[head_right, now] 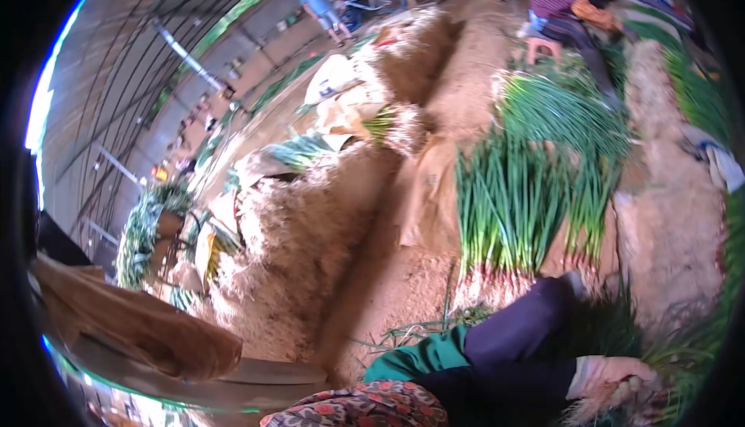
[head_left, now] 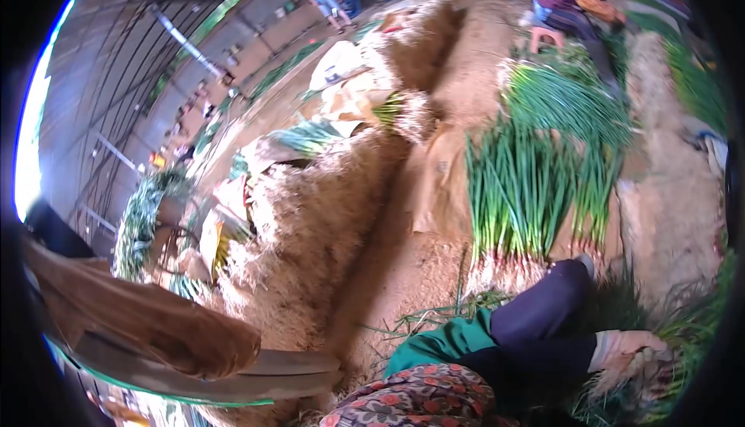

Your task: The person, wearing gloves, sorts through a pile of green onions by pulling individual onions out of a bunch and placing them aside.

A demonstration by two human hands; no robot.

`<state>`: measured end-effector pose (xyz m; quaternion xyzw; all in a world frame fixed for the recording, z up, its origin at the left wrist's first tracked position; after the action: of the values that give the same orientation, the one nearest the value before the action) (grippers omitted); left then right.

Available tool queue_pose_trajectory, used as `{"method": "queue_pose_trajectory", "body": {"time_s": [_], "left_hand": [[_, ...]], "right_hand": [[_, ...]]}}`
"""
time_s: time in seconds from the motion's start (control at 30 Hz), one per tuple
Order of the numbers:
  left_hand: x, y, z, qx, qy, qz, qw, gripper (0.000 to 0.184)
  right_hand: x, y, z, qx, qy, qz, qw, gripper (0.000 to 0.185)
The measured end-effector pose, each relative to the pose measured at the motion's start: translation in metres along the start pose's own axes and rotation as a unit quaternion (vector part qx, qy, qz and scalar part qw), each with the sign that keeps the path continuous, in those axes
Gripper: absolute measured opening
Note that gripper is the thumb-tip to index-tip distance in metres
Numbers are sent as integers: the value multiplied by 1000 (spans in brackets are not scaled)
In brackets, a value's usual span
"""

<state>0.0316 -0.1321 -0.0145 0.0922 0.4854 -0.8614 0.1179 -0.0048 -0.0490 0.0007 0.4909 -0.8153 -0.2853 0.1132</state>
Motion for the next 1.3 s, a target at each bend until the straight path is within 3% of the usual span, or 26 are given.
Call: {"method": "queue_pose_trajectory", "body": {"time_s": [0.4,0.57,0.63,0.67,0.73,0.83,0.87,0.93,0.97,1.0,1.13,1.17,1.27,1.3], "left_hand": [[-51,-23,63,60,-90,-24,994,25],[-28,-113,44,30,-103,-181,978,27],[-13,-149,13,-9,-56,-242,969,28],[-19,-144,2,126,-23,-113,985,25],[-3,-131,-26,79,30,-25,996,15],[31,-109,-69,73,112,54,990,5],[36,-99,-75,80,130,78,985,4],[46,-84,-94,4,165,109,980,8],[46,-81,-103,-53,191,72,978,10],[50,-80,-109,-61,188,68,978,11],[49,-81,-127,-65,193,-4,979,17],[45,-85,-130,-59,208,-24,976,17],[32,-82,-138,47,197,-35,979,19],[23,-86,-135,107,183,-30,977,20]], "right_hand": [[9,5,-48,-55,49,-6,997,30],[-59,88,-6,-37,-27,121,992,29],[-97,110,-3,-30,-76,173,982,29],[-104,113,-4,-22,-88,182,979,28],[-121,120,-3,8,-115,199,973,28],[-120,113,1,109,-139,199,964,27],[-117,103,20,190,-62,234,951,31],[-135,105,39,136,-30,313,939,26],[-149,109,64,279,-58,363,887,19],[-165,125,72,276,-113,395,869,22],[-210,164,63,286,-161,448,831,31],[-208,163,76,350,-131,451,811,30],[-179,152,94,291,-128,405,857,24],[-168,144,94,348,-172,356,850,23]]}}
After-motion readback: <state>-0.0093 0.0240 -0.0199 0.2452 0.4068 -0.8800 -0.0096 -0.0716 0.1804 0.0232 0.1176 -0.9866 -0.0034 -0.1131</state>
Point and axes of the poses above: each hand's wrist, its own x-axis towards the middle knuckle, its own y-axis out of the back of the hand, z = x × y, the point moved 4 cm from there along x, towards the middle knuckle
